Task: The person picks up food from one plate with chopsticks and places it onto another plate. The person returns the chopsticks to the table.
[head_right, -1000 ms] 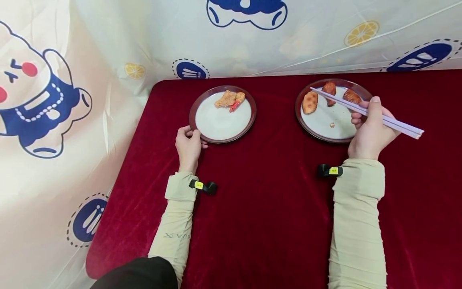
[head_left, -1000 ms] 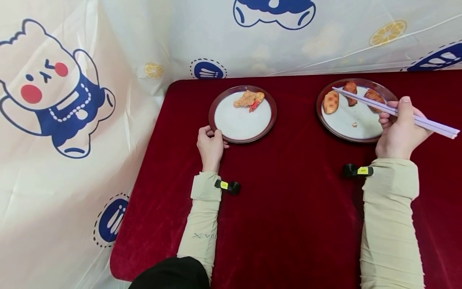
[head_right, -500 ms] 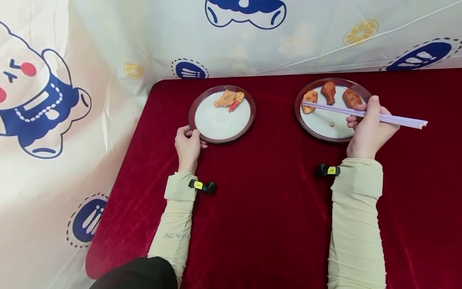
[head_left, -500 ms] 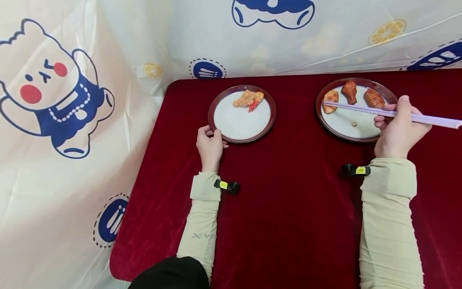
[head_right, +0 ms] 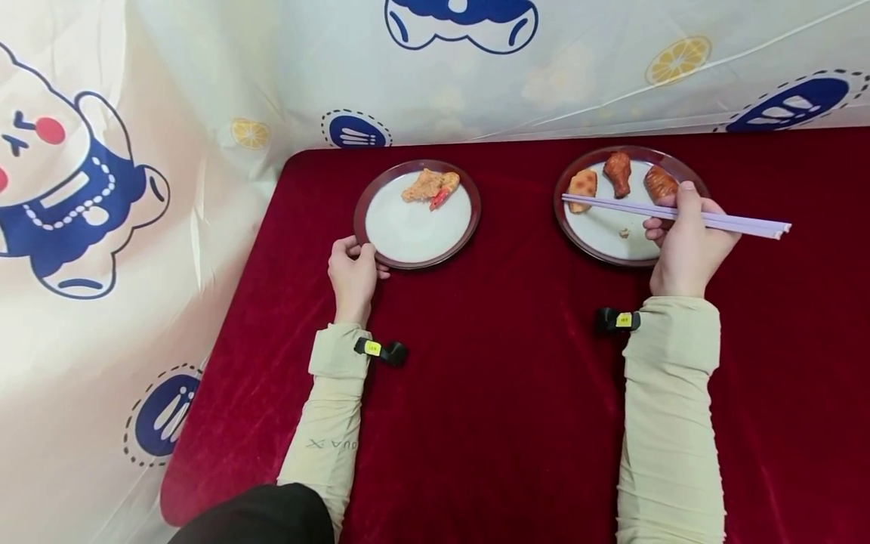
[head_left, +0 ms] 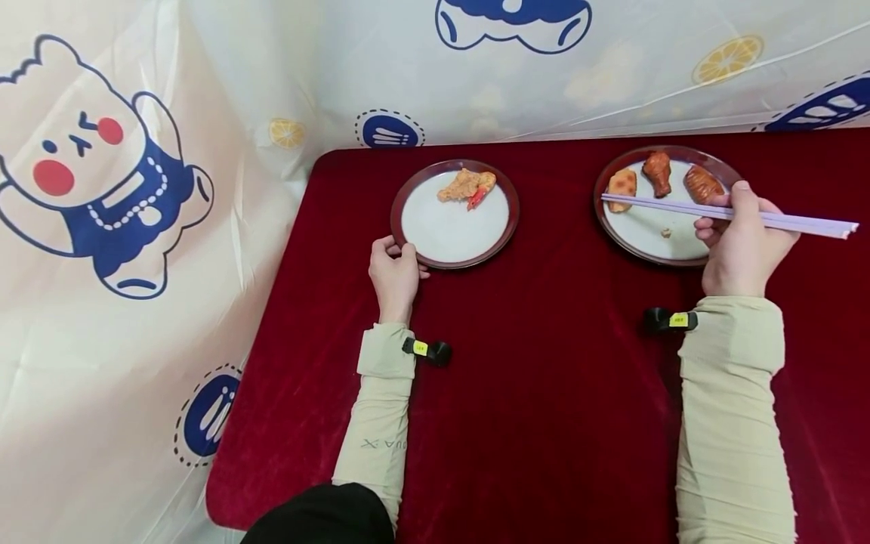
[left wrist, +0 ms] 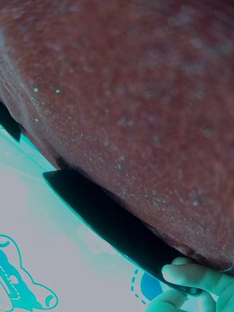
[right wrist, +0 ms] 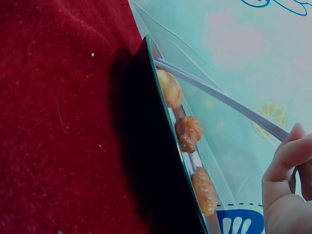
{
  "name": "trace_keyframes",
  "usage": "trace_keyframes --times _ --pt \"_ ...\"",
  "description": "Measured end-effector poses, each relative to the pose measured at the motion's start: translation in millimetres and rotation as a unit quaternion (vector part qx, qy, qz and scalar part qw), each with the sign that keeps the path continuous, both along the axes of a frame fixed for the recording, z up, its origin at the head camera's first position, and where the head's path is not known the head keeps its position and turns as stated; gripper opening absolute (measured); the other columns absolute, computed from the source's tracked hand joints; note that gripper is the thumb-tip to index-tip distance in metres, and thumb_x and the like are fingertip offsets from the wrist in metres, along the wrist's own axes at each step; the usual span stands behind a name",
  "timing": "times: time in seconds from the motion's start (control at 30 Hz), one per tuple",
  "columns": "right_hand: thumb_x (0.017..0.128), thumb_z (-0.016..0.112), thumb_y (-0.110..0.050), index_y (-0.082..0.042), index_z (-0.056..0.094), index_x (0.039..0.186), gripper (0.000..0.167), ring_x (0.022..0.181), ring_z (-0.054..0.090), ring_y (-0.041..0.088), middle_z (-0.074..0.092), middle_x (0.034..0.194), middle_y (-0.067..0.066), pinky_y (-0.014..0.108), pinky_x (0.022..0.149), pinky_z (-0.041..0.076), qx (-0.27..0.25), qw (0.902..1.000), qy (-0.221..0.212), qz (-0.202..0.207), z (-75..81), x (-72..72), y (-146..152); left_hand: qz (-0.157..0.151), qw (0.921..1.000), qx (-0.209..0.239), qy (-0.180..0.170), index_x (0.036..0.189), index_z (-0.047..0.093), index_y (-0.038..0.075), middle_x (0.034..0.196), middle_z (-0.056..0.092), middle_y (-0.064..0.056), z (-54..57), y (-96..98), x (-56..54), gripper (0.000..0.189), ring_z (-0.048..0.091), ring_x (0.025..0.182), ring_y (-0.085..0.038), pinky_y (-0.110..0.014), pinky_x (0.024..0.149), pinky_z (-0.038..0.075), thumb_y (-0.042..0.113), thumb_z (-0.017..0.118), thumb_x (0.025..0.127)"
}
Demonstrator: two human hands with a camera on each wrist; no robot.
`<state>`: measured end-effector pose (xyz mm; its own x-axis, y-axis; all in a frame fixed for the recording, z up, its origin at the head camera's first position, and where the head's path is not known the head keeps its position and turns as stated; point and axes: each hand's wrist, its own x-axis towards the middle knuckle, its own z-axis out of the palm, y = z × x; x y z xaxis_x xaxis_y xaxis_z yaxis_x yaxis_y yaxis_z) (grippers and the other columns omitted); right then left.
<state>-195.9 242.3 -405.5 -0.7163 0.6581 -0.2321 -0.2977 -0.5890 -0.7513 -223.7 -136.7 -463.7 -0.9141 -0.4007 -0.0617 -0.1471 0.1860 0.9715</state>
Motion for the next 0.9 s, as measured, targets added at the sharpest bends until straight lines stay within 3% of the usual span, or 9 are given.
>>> trace_keyframes --times 0.27,0.4,0.67,0.9 --pt "0.087 0.069 -0.01 0.0 0.049 0.076 0.025 0.037 0.056 0.019 0.066 0.068 0.012 0.023 0.033 0.049 -0.004 0.9996 -0.007 0.028 0.9 -1.3 0.9 0.004 1.0 0.002 0.0 0.12 0.052 0.005 0.097 0.053 -0.007 1.6 -0.6 0.9 0.031 0.059 0.049 -0.011 -0.028 0.05 0.059 0.01 0.049 0.09" --pt "0.086 0.069 -0.009 0.0 0.048 0.076 0.025 0.037 0.056 0.019 0.066 0.067 0.013 0.024 0.034 0.049 -0.003 0.9998 -0.002 0.019 -0.7 -0.5 0.5 0.005 1.0 0.005 -0.004 0.122 0.051 0.005 0.097 0.052 -0.007 1.6 -0.2 1.4 0.032 0.058 0.049 -0.011 -0.027 0.05 0.059 0.01 0.049 0.09" --pt "0.085 0.07 -0.008 0.001 0.048 0.075 0.026 0.037 0.054 0.02 0.065 0.069 0.016 0.023 0.033 0.048 -0.005 0.9992 0.034 -0.021 0.9 -1.8 -7.8 0.0 1.0 0.002 0.0 0.12 0.052 0.006 0.099 0.054 -0.008 2.3 0.6 0.6 0.031 0.059 0.05 -0.012 -0.028 0.05 0.059 0.01 0.048 0.089" --pt "0.086 0.069 -0.008 0.006 0.056 0.075 0.022 0.04 0.056 0.02 0.064 0.068 0.016 0.022 0.036 0.048 -0.008 0.997 0.076 0.01 0.0 -7.4 -31.1 0.0 1.0 -0.002 0.0 0.121 0.052 0.006 0.101 0.055 -0.009 1.6 0.4 0.7 0.032 0.059 0.049 -0.012 -0.028 0.051 0.059 0.01 0.048 0.089"
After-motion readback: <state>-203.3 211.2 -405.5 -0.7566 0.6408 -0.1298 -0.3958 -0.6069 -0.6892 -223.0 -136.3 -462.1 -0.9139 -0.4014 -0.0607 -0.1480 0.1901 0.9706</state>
